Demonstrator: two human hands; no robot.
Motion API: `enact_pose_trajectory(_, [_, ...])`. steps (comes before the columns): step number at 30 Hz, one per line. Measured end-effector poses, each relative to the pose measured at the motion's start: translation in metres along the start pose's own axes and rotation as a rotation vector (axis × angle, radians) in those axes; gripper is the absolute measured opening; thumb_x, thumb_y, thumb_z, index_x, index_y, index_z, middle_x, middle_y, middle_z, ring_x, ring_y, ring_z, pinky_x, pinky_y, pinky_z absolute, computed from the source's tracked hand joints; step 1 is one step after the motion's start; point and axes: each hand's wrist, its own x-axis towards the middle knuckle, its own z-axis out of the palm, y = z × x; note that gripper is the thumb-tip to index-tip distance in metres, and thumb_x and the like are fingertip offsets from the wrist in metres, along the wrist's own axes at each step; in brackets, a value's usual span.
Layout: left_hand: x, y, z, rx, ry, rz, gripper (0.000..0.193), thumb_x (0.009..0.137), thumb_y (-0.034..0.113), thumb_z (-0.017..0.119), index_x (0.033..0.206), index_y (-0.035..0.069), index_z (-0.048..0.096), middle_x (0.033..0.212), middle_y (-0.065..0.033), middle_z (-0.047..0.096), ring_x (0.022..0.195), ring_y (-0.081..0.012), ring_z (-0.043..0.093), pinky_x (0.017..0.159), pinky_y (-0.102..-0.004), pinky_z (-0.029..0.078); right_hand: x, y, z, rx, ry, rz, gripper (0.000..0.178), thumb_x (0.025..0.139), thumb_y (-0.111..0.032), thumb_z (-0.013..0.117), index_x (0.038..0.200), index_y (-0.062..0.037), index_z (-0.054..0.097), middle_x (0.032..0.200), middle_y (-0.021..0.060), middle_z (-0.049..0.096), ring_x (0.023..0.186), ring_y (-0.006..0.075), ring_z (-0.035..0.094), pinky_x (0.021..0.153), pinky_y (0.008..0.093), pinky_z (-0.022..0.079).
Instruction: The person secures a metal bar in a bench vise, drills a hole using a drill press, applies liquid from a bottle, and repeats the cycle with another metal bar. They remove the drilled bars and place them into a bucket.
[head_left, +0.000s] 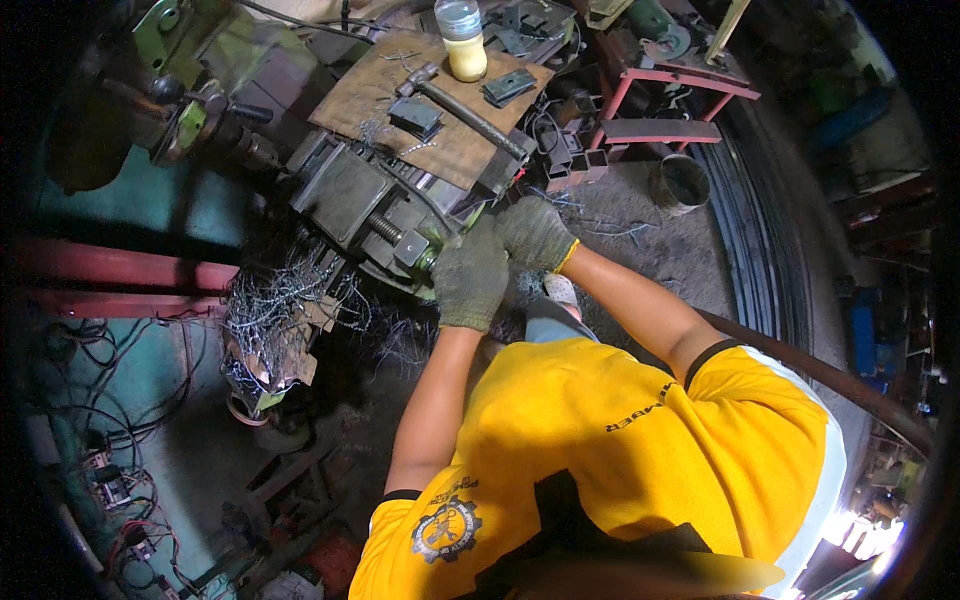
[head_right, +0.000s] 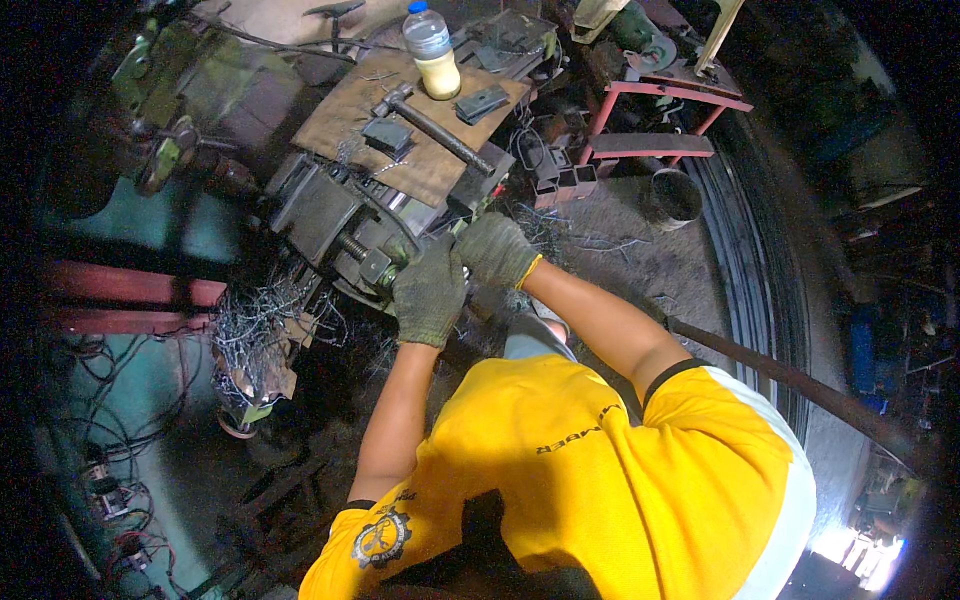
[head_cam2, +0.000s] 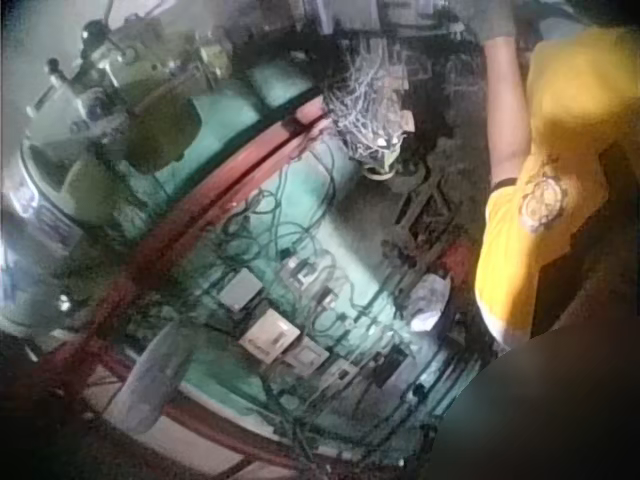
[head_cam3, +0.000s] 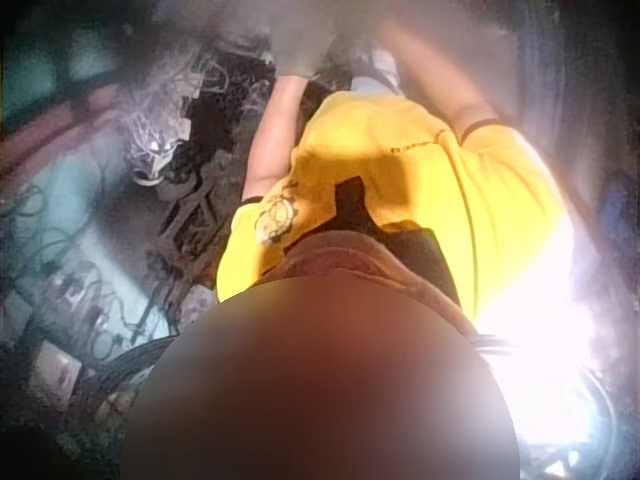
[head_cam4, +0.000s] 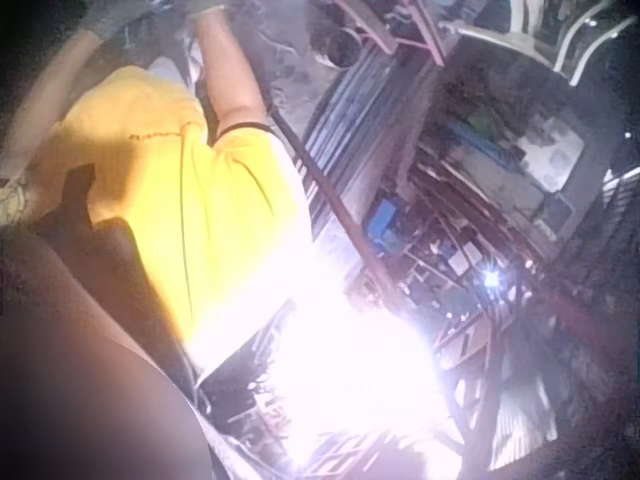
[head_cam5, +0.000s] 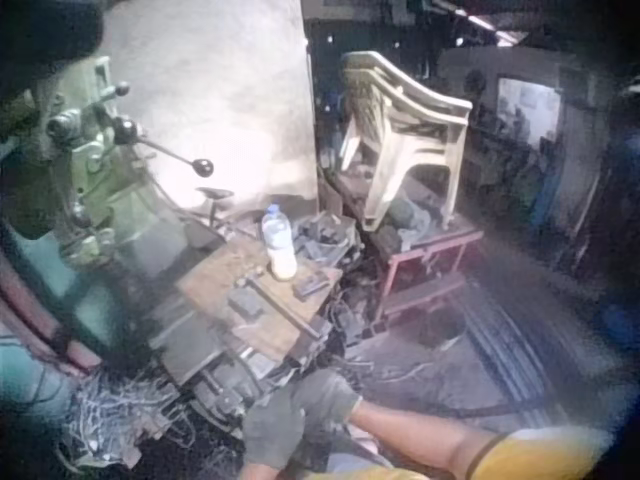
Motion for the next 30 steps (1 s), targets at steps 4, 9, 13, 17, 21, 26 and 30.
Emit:
enact_pose_trajectory(4, [0.001,0.003,-0.001,0.045,-0.051,-0.075,0.03,0.099,0.024,0.058,0.124,0.012,0.068,0.095,-0.0211,0.073,0.075,-0.0407,0.07,0.071,-0.0523,0.055,0.002,0.002,0.001,0.085,-0.038,-0.023,0.016,0.073,-0.02,0.067,0.075,-0.0061,0.075,0.073,0.0185,0.07,0.068,0.036,0.072,0.06,0.0492,0.055])
enact_pose_trajectory(9, [0.004,0.006,-0.002,0.025,-0.039,-0.13,0.033,0.097,0.023,0.059,0.129,0.014,0.067,0.096,-0.0207,0.073,0.074,-0.042,0.069,0.071,-0.0525,0.054,0.006,0.008,-0.005,0.256,-0.176,-0.069,0.021,0.072,-0.025,0.069,0.076,-0.005,0.075,0.075,0.0196,0.071,0.07,0.0399,0.071,0.062,0.0522,0.055])
enact_pose_trajectory(13, [0.011,0.014,-0.003,0.037,-0.032,-0.207,0.036,0.095,0.021,0.062,0.13,0.014,0.067,0.098,-0.0201,0.073,0.077,-0.0422,0.069,0.074,-0.0522,0.054,0.026,0.025,-0.009,0.396,-0.497,-0.216,0.025,0.076,-0.026,0.068,0.081,-0.0036,0.077,0.081,0.0218,0.073,0.075,0.0429,0.071,0.069,0.053,0.057])
enact_pose_trajectory(17, [0.016,0.024,-0.002,0.145,-0.095,-0.364,0.038,0.091,0.016,0.065,0.129,0.014,0.067,0.105,-0.0201,0.073,0.084,-0.0416,0.069,0.076,-0.0521,0.053,0.044,0.037,-0.005,0.534,-0.566,-0.474,0.032,0.077,-0.026,0.069,0.094,-0.0011,0.078,0.094,0.0236,0.075,0.083,0.0418,0.073,0.074,0.052,0.058])
enact_pose_trajectory(21, [0.02,0.03,0.004,0.222,-0.089,-0.495,0.036,0.091,0.014,0.064,0.127,0.012,0.067,0.104,-0.0194,0.073,0.083,-0.041,0.069,0.076,-0.0517,0.053,0.042,0.035,0.01,0.586,-0.529,-0.534,0.027,0.082,-0.022,0.064,0.088,0.0017,0.075,0.085,0.0251,0.073,0.08,0.043,0.072,0.073,0.053,0.057])
enact_pose_trajectory(26, [0.023,0.037,0.016,0.292,0.004,-0.591,0.031,0.094,0.014,0.064,0.124,0.007,0.069,0.107,-0.0191,0.074,0.093,-0.0378,0.072,0.082,-0.0462,0.055,0.034,0.03,0.024,0.627,-0.378,-0.516,0.025,0.078,-0.02,0.066,0.093,-0.0031,0.077,0.086,0.0198,0.075,0.081,0.0379,0.074,0.071,0.0527,0.058])
enact_pose_trajectory(30, [0.026,0.039,0.019,0.28,0.087,-0.535,0.029,0.094,0.015,0.063,0.12,0.006,0.07,0.103,-0.0195,0.074,0.091,-0.0404,0.07,0.08,-0.0478,0.054,0.037,0.03,0.02,0.63,-0.39,-0.561,0.028,0.078,-0.02,0.066,0.098,-0.0027,0.075,0.084,0.0193,0.075,0.078,0.037,0.074,0.069,0.0526,0.058])
